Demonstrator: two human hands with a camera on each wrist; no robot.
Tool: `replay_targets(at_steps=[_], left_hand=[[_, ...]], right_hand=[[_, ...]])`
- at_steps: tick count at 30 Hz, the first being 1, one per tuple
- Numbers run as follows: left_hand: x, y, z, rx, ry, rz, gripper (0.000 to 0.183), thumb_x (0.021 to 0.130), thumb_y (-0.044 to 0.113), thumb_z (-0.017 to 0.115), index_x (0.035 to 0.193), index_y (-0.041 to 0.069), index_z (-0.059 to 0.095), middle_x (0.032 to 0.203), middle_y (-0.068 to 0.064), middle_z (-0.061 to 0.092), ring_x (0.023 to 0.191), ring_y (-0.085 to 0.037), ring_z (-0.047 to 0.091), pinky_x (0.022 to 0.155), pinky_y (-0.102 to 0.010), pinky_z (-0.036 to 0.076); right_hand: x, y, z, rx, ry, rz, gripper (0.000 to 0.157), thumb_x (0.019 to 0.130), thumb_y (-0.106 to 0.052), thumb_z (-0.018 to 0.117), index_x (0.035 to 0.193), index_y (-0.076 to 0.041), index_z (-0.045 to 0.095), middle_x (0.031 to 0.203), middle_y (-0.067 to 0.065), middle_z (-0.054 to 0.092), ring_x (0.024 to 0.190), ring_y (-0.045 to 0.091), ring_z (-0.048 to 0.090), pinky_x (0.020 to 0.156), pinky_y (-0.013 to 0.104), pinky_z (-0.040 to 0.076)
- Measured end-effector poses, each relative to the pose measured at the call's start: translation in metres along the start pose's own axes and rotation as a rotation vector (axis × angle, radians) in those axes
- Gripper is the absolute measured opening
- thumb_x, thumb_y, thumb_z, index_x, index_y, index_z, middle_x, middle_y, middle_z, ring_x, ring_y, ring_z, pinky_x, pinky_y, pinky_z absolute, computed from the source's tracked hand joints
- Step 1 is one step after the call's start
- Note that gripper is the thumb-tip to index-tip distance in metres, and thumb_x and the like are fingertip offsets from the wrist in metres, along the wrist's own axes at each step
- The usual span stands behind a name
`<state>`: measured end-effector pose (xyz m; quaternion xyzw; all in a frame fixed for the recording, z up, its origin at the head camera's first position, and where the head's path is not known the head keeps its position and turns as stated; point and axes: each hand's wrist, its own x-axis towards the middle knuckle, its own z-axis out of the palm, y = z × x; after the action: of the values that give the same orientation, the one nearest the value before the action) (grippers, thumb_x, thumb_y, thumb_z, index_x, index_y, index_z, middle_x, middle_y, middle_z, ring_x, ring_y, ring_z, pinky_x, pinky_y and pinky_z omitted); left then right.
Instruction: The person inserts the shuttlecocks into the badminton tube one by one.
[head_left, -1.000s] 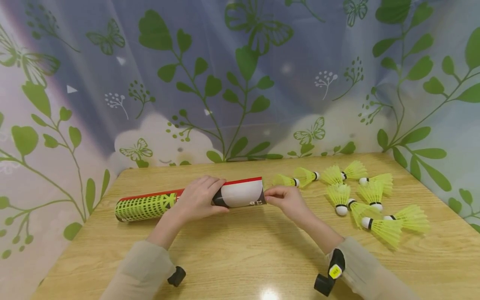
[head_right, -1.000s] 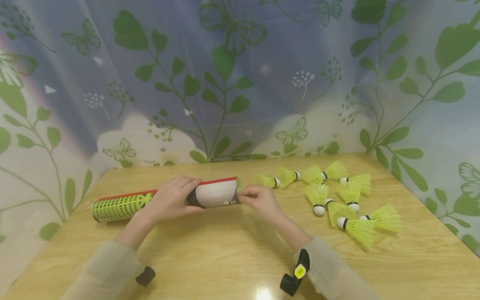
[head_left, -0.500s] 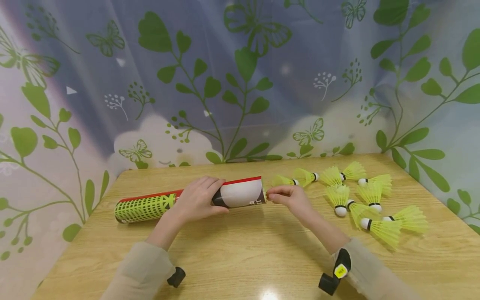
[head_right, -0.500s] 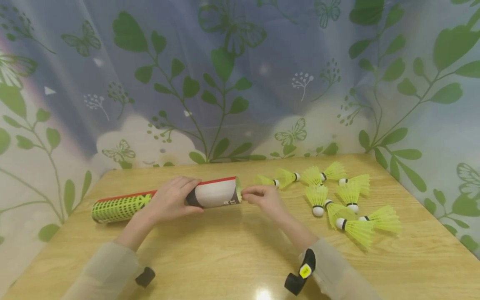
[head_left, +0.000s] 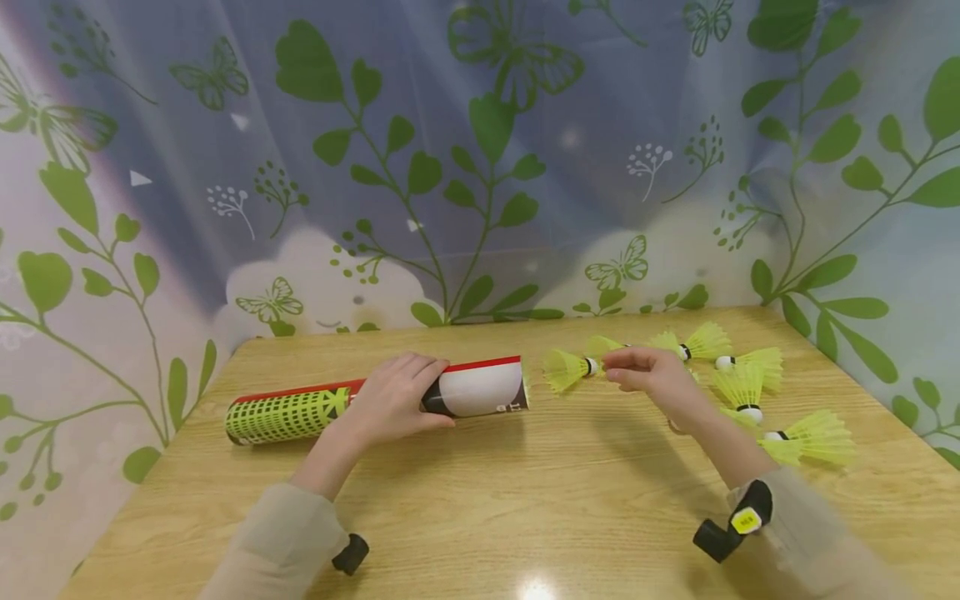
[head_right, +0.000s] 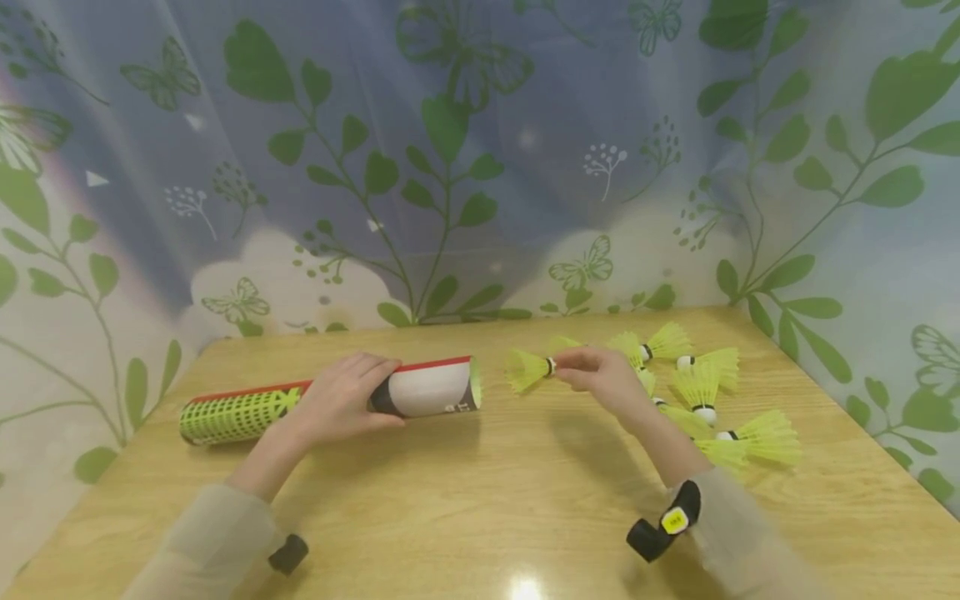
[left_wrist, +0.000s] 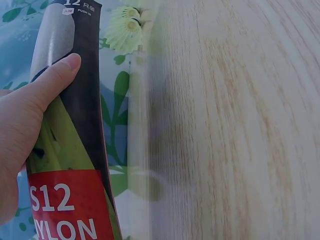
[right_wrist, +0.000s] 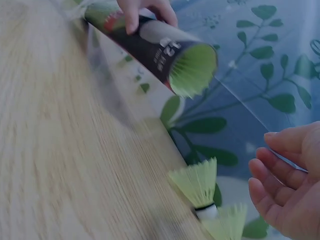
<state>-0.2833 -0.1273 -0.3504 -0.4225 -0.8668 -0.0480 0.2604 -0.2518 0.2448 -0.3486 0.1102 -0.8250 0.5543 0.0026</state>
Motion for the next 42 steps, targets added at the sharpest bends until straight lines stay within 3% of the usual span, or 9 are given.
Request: replay_targets(at_steps=[5, 20, 33, 38, 42], left_hand=[[0.001, 0.0, -0.001, -0.003, -0.005, -0.009, 0.074, 0.064, 0.05, 0.08, 0.119, 0.003, 0.06, 0.109, -0.008, 0.062, 0.1, -0.024, 0.056, 0.084, -0.039, 0.048], [0.001, 0.001, -0.003, -0.002, 0.004, 0.008, 0.073, 0.064, 0.05, 0.08, 0.117, 0.003, 0.061, 0.107, -0.008, 0.063, 0.096, -0.024, 0.057, 0.082, -0.038, 0.048], [0.0, 0.001, -0.002, -0.008, 0.013, -0.003, 0.073, 0.063, 0.051, 0.08, 0.117, 0.004, 0.061, 0.107, -0.007, 0.063, 0.096, -0.023, 0.057, 0.081, -0.039, 0.049], [0.0, 0.001, -0.001, -0.008, 0.027, 0.016, 0.072, 0.063, 0.05, 0.08, 0.116, 0.004, 0.062, 0.106, -0.007, 0.063, 0.095, -0.023, 0.057, 0.081, -0.038, 0.049], [-0.001, 0.001, -0.001, -0.01, 0.032, 0.021, 0.073, 0.062, 0.05, 0.081, 0.116, 0.004, 0.061, 0.106, -0.007, 0.063, 0.095, -0.023, 0.058, 0.081, -0.038, 0.048]], right_hand=[[-0.004, 0.008, -0.026, -0.04, 0.025, 0.029, 0.049, 0.092, -0.025, 0.059, 0.127, 0.008, 0.05, 0.123, 0.024, 0.054, 0.094, 0.004, 0.058, 0.088, 0.042, 0.047], [-0.011, 0.022, -0.083, -0.228, -0.009, 0.113, 0.061, 0.095, -0.034, 0.052, 0.136, 0.009, 0.038, 0.135, 0.029, 0.041, 0.113, 0.031, 0.051, 0.088, 0.04, 0.047], [-0.007, 0.043, -0.092, -0.28, -0.065, 0.176, 0.057, 0.094, -0.025, 0.054, 0.135, 0.01, 0.038, 0.134, 0.031, 0.04, 0.118, 0.045, 0.043, 0.087, 0.048, 0.047], [-0.007, 0.047, -0.092, -0.344, -0.061, 0.167, 0.053, 0.092, -0.021, 0.057, 0.132, 0.011, 0.042, 0.128, 0.031, 0.045, 0.111, 0.043, 0.048, 0.081, 0.045, 0.049], [-0.007, 0.05, -0.091, -0.353, -0.068, 0.16, 0.052, 0.09, -0.018, 0.06, 0.13, 0.011, 0.044, 0.121, 0.031, 0.048, 0.097, 0.032, 0.055, 0.071, 0.036, 0.051]])
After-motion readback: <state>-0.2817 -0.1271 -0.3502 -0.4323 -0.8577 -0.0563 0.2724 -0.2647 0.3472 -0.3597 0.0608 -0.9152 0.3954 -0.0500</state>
